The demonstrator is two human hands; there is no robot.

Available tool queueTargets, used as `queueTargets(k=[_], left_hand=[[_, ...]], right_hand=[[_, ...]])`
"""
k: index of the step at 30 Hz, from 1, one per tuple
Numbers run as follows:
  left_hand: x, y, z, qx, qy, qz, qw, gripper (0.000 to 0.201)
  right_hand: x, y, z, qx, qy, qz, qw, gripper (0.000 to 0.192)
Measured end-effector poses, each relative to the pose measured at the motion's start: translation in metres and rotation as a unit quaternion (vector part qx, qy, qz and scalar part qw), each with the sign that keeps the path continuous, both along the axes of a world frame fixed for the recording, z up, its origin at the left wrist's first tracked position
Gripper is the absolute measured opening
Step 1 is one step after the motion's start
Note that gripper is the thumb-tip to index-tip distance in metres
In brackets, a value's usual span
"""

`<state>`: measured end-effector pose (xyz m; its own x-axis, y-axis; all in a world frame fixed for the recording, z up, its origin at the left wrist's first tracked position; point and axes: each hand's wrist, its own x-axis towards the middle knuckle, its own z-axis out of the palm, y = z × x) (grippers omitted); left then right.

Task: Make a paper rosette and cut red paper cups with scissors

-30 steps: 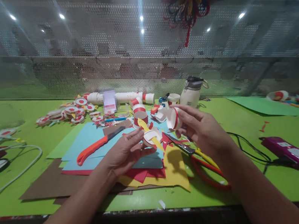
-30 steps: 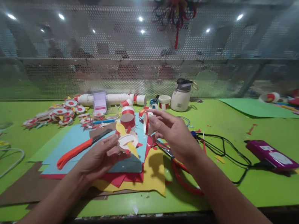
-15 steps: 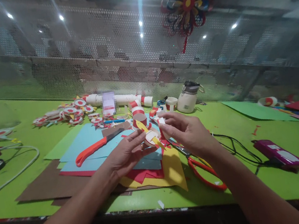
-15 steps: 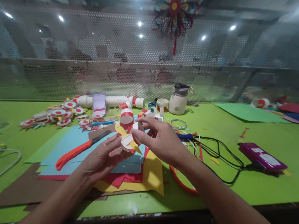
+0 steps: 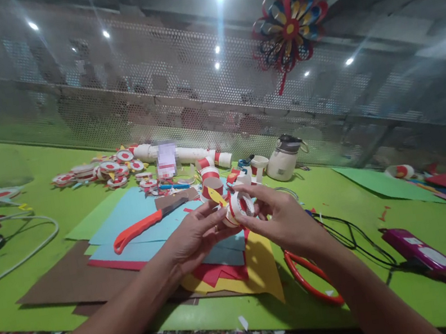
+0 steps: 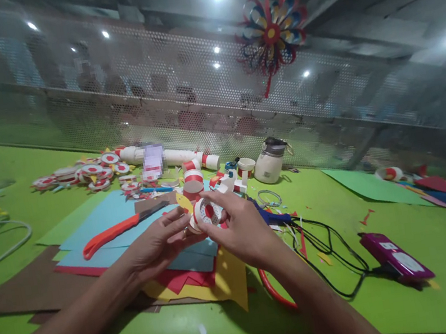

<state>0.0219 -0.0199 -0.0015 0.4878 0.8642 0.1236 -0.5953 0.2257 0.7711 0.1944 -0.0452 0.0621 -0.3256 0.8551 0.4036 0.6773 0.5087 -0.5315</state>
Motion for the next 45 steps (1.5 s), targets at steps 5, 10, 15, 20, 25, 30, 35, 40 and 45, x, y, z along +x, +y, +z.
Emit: queueTargets(k=[5, 10, 15, 20, 25, 30, 35, 40, 45], left_hand=[[0.000, 0.000, 0.002, 0.015, -0.007, 0.000, 1.000, 0.023], [0.000, -0.003, 0.002, 0.021, -0.008, -0.007, 1.000, 0.023], [-0.001, -0.003, 0.003, 0.036, 0.003, -0.010, 0.999, 0.021], [-0.001, -0.005, 0.006, 0.044, 0.008, -0.021, 0.999, 0.033], [0.000, -0.006, 0.006, 0.046, 0.009, -0.027, 0.999, 0.038], [0.002, -0.006, 0.005, 0.055, 0.009, -0.024, 0.998, 0.039], [0.001, -0.006, 0.004, 0.059, 0.012, -0.016, 0.998, 0.035], [0.000, -0.005, 0.002, 0.054, 0.029, -0.003, 0.998, 0.037], [-0.001, -0.004, 0.000, 0.049, 0.052, 0.009, 0.997, 0.041]], right_hand=[[0.003, -0.001, 0.002, 0.014, -0.039, 0.028, 0.999, 0.046], [0.004, -0.005, 0.004, 0.026, -0.065, 0.048, 0.996, 0.044], [0.005, -0.005, 0.003, 0.038, -0.081, 0.047, 0.995, 0.048], [0.007, -0.003, 0.004, 0.039, -0.079, 0.051, 0.995, 0.042], [0.008, -0.004, 0.005, 0.038, -0.077, 0.053, 0.995, 0.040], [0.007, -0.005, 0.000, 0.051, -0.061, 0.049, 0.996, 0.039], [0.005, -0.007, -0.003, 0.068, -0.043, 0.042, 0.996, 0.040], [0.004, -0.006, -0.002, 0.071, -0.034, 0.049, 0.996, 0.039], [0.006, -0.005, -0.006, 0.058, -0.014, 0.054, 0.997, 0.040]])
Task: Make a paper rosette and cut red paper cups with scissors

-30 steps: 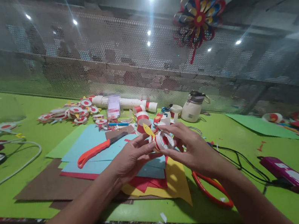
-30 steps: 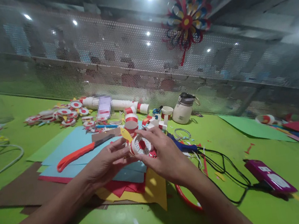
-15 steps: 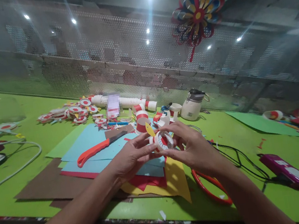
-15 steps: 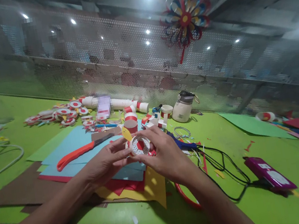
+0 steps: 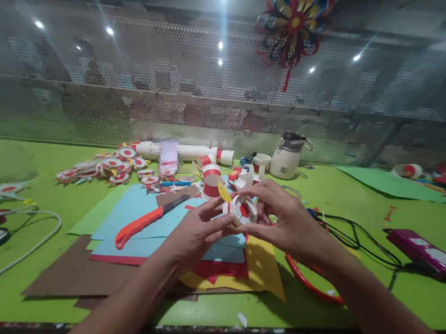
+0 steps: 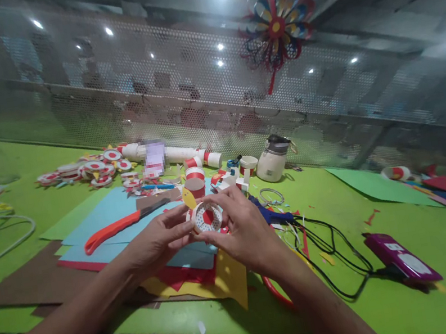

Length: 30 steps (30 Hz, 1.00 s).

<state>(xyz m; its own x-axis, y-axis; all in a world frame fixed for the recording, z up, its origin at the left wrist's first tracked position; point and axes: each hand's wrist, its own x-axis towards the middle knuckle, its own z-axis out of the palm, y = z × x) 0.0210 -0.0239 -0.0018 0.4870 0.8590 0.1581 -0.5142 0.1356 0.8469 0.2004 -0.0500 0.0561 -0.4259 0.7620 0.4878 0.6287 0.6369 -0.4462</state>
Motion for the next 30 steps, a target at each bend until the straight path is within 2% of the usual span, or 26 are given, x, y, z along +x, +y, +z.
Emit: queueTargets(k=[5, 11, 14, 22, 30], left_hand=[[0.000, -0.001, 0.001, 0.008, 0.017, 0.007, 1.000, 0.041], [0.001, -0.006, 0.008, -0.008, 0.050, 0.023, 0.998, 0.046], [0.002, -0.007, 0.011, -0.004, 0.050, 0.020, 0.999, 0.043], [0.001, 0.000, 0.006, 0.007, 0.043, 0.005, 0.999, 0.033], [-0.001, 0.002, 0.004, -0.005, 0.044, -0.004, 0.999, 0.031]], right_hand=[[0.001, 0.004, -0.004, -0.012, 0.021, -0.003, 1.000, 0.040], [0.002, 0.011, -0.011, -0.012, 0.023, -0.021, 0.999, 0.039], [0.003, 0.012, -0.016, -0.019, 0.039, -0.022, 0.999, 0.040], [0.010, 0.022, -0.023, -0.088, 0.100, 0.019, 0.991, 0.029], [0.011, 0.025, -0.024, -0.200, 0.172, 0.055, 0.963, 0.033]])
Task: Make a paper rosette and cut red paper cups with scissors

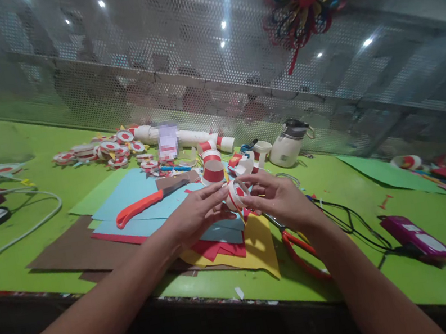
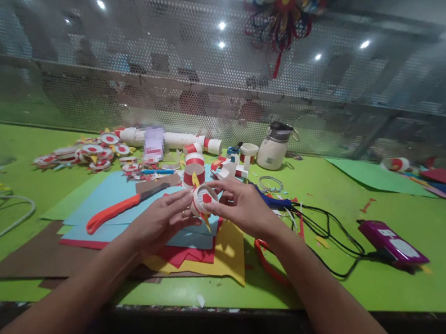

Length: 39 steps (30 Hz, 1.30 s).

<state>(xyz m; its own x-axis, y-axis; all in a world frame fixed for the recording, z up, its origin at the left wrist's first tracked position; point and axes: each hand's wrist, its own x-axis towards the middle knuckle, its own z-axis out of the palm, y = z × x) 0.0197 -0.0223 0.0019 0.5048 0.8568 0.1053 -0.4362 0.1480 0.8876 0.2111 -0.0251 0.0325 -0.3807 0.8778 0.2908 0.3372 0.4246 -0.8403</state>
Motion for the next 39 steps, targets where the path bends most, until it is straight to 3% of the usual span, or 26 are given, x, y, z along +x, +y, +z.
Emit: queueTargets(k=[5, 9, 18, 26, 33, 39], left_hand=[[0.001, 0.001, -0.001, 0.004, -0.007, -0.006, 1.000, 0.032], [0.002, 0.001, 0.000, 0.001, -0.016, 0.007, 1.000, 0.029], [0.000, 0.002, 0.000, -0.037, -0.043, 0.028, 0.998, 0.026], [0.000, 0.003, -0.003, -0.051, -0.043, 0.018, 0.998, 0.023], [0.000, 0.003, -0.002, -0.101, -0.030, 0.028, 0.994, 0.018], [0.000, 0.003, -0.003, -0.109, -0.026, 0.017, 0.994, 0.021]], right_hand=[[-0.002, 0.000, 0.000, -0.063, 0.057, -0.006, 0.996, 0.035], [-0.005, -0.001, -0.002, -0.071, 0.081, -0.022, 0.994, 0.036], [-0.016, -0.006, -0.005, -0.004, 0.074, -0.067, 0.995, 0.033], [-0.020, -0.002, -0.011, -0.009, 0.058, -0.100, 0.993, 0.037], [-0.017, 0.001, -0.015, -0.010, 0.034, -0.080, 0.996, 0.033], [-0.016, 0.004, -0.018, 0.061, -0.019, -0.110, 0.992, 0.034]])
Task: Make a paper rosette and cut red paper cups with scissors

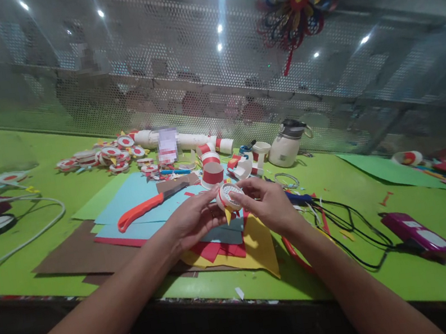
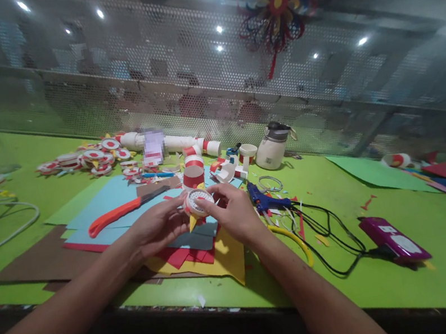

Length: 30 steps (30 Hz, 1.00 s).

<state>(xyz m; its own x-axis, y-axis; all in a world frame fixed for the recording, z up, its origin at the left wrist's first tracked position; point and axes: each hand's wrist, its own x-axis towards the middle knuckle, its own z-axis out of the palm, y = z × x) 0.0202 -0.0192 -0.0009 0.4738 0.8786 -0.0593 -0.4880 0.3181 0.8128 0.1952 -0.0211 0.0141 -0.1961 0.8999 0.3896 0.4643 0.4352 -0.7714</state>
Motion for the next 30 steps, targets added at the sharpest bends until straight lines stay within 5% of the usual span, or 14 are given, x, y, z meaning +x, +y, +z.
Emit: queueTargets(k=[6, 14, 30], left_hand=[[0.000, 0.002, 0.001, 0.000, -0.007, -0.010, 1.000, 0.027], [0.001, 0.001, 0.004, -0.032, -0.017, -0.002, 0.999, 0.021], [0.002, 0.000, 0.004, -0.043, -0.006, -0.009, 0.999, 0.022]], right_hand=[[0.000, -0.002, 0.000, -0.027, 0.024, 0.013, 0.999, 0.038], [-0.004, -0.022, 0.019, 0.166, -0.087, 0.005, 0.982, 0.015], [-0.003, -0.023, 0.022, 0.140, -0.110, 0.068, 0.982, 0.008]])
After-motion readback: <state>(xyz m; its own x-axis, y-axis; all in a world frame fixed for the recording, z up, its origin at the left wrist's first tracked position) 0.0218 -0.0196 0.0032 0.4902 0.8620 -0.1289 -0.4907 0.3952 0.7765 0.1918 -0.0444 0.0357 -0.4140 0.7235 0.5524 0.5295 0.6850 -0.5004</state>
